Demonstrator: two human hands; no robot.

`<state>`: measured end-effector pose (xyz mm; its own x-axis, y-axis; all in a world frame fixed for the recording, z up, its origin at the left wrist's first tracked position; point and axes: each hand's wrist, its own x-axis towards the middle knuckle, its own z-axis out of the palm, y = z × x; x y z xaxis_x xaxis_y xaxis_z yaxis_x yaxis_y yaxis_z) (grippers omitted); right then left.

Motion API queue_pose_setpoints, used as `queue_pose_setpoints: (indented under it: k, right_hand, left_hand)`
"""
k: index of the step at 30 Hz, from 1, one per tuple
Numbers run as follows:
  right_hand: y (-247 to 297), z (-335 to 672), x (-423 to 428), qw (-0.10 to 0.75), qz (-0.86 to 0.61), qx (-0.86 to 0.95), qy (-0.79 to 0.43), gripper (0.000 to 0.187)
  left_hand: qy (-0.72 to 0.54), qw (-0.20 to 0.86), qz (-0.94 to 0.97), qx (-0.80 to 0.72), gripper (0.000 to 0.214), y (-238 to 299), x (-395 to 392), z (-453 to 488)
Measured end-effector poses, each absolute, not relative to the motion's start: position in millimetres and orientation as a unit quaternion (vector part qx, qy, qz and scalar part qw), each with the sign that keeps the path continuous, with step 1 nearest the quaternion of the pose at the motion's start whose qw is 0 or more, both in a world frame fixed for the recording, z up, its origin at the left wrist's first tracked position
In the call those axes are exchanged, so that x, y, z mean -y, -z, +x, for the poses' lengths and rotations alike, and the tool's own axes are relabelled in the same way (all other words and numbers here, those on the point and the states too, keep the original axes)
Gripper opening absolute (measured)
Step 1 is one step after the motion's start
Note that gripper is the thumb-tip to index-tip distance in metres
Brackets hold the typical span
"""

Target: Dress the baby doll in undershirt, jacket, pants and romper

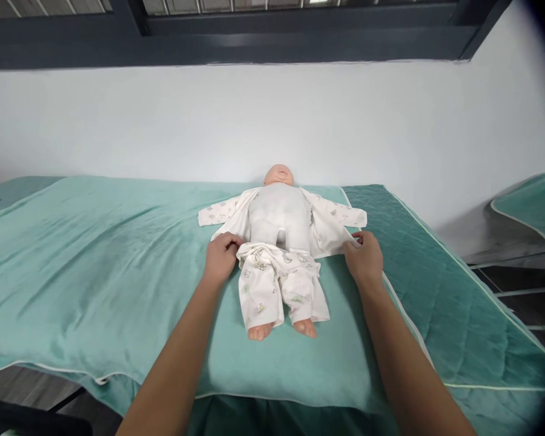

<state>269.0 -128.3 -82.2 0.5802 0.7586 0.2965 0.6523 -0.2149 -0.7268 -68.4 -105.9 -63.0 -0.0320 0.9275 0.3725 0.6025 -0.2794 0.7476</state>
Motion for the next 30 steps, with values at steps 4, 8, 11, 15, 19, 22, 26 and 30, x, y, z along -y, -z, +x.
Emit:
queue_pose_setpoints:
  k: [4,8,11,15,19,22,26,30]
  right_hand:
    - [80,259,134,0.443,-0.745,0.491,0.084,0.032]
    - [72,232,145,0.522,-0.583,0.622,-0.033,0.009]
    - [66,216,153,0.503,-0.483,0.694,-0.180,0.007]
    - [63,212,157,0.483,-0.438,0.720,-0.236,0.005]
    - [64,213,157,0.494,-0.417,0.718,-0.258,0.008]
    - [64,212,158,0.504,-0.403,0.723,-0.247,0.006]
    - [64,213,158,0.466,-0.393,0.741,-0.281,0.002]
    - [63,217,159,0.448,-0.381,0.740,-0.328,0.009]
  left_hand:
    - [-0.484,0.367,0.622,-0.495,0.016,56,112,-70]
    - [-0.463,0.455,0.635,-0.419,0.012,50,116,-71]
    - [-0.444,0.478,0.650,-0.389,0.015,46,115,-73]
    - [-0.387,0.509,0.671,-0.375,0.016,44,115,-77]
    - [-0.379,0.536,0.666,-0.355,0.016,43,116,-79]
    - [-0.382,0.548,0.663,-0.338,0.017,44,116,-80]
    - [-0.371,0.555,0.673,-0.319,0.014,45,114,-81]
    - [-0.363,0.554,0.678,-0.320,0.012,44,114,-80]
